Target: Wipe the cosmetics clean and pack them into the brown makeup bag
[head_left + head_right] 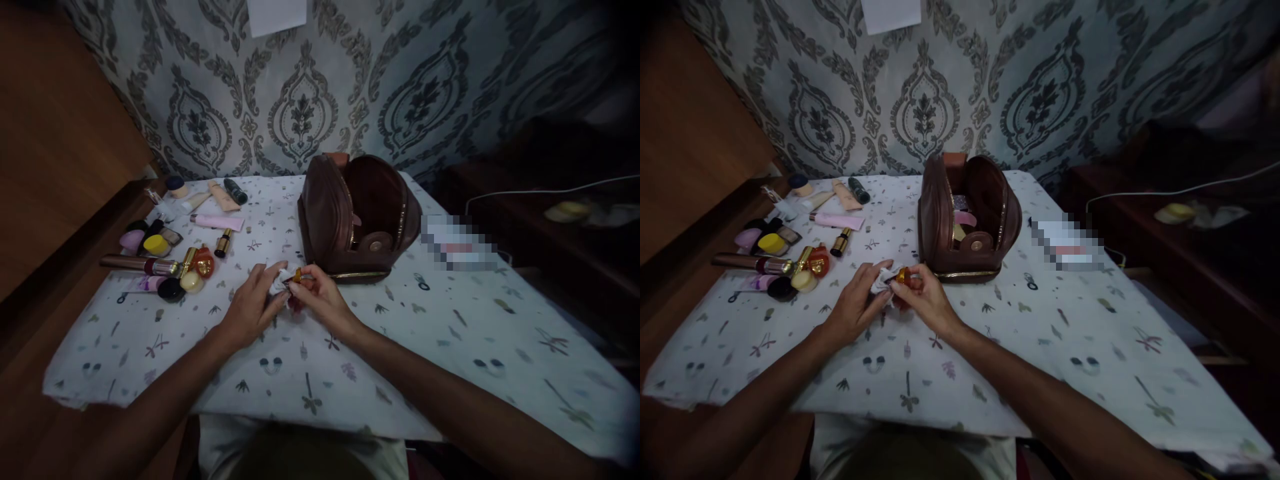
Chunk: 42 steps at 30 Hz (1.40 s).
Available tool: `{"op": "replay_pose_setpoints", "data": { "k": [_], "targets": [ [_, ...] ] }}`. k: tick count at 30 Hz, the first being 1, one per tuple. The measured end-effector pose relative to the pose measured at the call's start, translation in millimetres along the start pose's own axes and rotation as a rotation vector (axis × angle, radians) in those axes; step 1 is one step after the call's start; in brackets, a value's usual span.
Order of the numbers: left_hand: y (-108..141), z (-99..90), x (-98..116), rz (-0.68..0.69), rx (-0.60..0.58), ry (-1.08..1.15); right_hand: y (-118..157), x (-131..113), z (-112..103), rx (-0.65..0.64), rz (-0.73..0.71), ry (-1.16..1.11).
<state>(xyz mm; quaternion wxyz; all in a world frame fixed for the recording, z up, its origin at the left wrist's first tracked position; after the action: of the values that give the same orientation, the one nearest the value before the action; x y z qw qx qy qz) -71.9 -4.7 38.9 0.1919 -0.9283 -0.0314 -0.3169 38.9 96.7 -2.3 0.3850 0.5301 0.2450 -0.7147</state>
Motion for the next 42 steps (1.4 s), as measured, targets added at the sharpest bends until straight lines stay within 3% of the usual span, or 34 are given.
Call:
{"op": "replay_pose_setpoints", "data": {
  "k": [4,7,13,19,23,34,38,42],
  "targets": [
    [1.6,4.9,1.0,0.036,-0.028,-0.058,3.1,-5.9,0.5,-0.001,0.091,0.033],
    [1.8,7.0,1.2,0.081,-0.036,0.008,4.7,-9.4,3.0,-0.089,0.156,0.132],
    [1.8,6.8,-1.1,0.007,-0.063,0.189,4.7,-8.6,4.2,-0.181,0.19,0.215],
    [-0.5,7.2,0.3,-0.084,-0.106,0.377,5.2,-7.7,4.3,-0.104,0.096,0.073],
    [-2.7,7.4,-1.4,-0.133,-0.079,0.505,6.5,-6.0,5.8,-0.134,0.092,0.037],
    [-1.9,12.6,-7.7,-0.227,-0.023,0.536,7.6,-5.9,6.2,-0.105,0.036,-0.038],
    [-0.6,13.7,-10.5,-0.312,0.011,0.568,7.6,-7.8,6.0,-0.088,-0.064,0.002],
    [-0.9,13.9,-10.7,-0.31,0.027,0.614,11.1,-12.9,0.3,0.042,-0.251,0.163]
  ]
}}
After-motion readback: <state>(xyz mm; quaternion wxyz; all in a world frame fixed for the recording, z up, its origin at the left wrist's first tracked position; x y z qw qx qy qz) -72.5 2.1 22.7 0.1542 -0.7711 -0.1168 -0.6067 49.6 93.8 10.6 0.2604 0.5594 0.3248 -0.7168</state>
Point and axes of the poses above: each hand's wrist, its own y-axis away from the middle knuckle, its own z-axis out of the palm, x = y × z, the point moved 4 cm from there along -y, towards the middle knuckle, and after that the axes turned 1 degree about -x, right-handed, at the moved point
